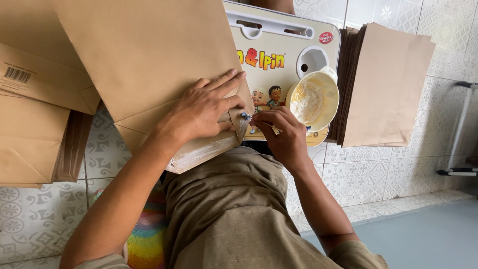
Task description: Applying glue to the bottom flap of a brown paper bag using a small stick and then pressing the flap down to seal it.
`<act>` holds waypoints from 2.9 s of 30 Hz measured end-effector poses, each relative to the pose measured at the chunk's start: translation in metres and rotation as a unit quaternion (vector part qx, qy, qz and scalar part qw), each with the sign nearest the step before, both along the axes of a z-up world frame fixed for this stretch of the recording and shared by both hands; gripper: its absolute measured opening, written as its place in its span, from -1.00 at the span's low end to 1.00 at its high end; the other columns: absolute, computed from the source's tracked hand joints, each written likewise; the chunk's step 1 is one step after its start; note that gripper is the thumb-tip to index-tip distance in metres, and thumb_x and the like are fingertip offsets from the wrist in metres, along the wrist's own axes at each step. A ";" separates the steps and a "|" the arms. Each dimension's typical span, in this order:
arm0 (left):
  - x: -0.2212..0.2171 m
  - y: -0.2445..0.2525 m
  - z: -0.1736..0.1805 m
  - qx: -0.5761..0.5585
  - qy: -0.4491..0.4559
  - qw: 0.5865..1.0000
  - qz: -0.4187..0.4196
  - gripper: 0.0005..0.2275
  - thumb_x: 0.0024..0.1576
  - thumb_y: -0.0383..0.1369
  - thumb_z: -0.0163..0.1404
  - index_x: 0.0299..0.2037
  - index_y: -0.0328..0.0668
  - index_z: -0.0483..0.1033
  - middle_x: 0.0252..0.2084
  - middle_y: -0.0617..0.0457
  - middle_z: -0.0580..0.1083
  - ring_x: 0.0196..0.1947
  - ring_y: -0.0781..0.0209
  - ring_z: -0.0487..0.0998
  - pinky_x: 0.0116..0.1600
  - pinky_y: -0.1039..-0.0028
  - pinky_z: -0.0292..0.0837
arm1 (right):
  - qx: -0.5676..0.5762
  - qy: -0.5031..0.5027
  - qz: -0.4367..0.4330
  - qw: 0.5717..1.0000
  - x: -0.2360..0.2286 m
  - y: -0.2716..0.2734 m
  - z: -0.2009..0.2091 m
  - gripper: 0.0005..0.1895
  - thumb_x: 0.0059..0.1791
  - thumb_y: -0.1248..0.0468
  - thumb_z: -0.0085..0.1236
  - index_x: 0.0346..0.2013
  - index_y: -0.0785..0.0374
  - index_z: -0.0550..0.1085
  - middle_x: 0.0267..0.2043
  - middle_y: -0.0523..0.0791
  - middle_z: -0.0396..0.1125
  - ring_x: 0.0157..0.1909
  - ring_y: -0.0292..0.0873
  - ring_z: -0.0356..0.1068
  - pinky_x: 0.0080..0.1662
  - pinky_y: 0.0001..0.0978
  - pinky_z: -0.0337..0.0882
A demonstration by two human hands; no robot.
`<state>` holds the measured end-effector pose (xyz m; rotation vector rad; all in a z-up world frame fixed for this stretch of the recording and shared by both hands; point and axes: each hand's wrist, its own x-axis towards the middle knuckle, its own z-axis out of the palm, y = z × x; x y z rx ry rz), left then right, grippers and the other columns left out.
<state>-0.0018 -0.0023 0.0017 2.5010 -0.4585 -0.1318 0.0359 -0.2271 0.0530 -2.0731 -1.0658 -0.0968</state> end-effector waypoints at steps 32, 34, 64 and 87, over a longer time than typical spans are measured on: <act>-0.002 0.004 0.000 -0.028 0.007 1.000 0.007 -0.59 -0.08 -0.14 0.30 -0.04 0.10 0.48 0.51 0.01 0.14 0.51 0.03 0.06 0.27 0.17 0.19 | -0.023 0.055 0.020 0.998 0.001 -0.004 -0.005 -0.90 -0.02 0.52 0.32 -0.33 0.38 0.53 -0.31 0.03 0.50 -0.32 0.04 0.55 -0.33 -0.29 0.53; -0.004 0.005 0.000 -0.039 0.009 0.999 0.010 -0.58 -0.09 -0.15 0.32 -0.06 0.07 0.47 0.50 0.01 0.15 0.51 0.03 0.07 0.26 0.17 0.19 | -0.027 0.079 0.035 0.996 -0.003 -0.001 -0.001 -0.90 -0.02 0.53 0.32 -0.35 0.38 0.53 -0.31 0.05 0.50 -0.32 0.04 0.55 -0.30 -0.28 0.52; 0.002 -0.004 -0.001 0.021 0.037 0.999 0.004 -0.48 -0.18 0.03 0.30 -0.11 0.08 0.38 0.56 0.11 0.05 0.55 0.08 -0.01 0.28 0.18 0.17 | -0.038 -0.025 -0.153 0.987 0.056 -0.116 -0.010 -0.87 0.00 0.52 0.41 -0.32 0.32 0.58 -0.30 -0.02 0.53 -0.41 -0.17 0.38 -0.29 -0.36 0.33; -0.004 -0.017 0.007 0.039 0.013 0.998 0.038 -0.46 -0.13 0.11 0.23 -0.06 0.09 0.36 0.55 0.05 0.06 0.55 0.08 -0.03 0.24 0.22 0.19 | -0.039 -0.028 -0.151 0.987 0.051 -0.109 0.005 -0.86 -0.03 0.53 0.43 -0.33 0.34 0.59 -0.32 -0.01 0.52 -0.37 -0.08 0.44 -0.26 -0.35 0.41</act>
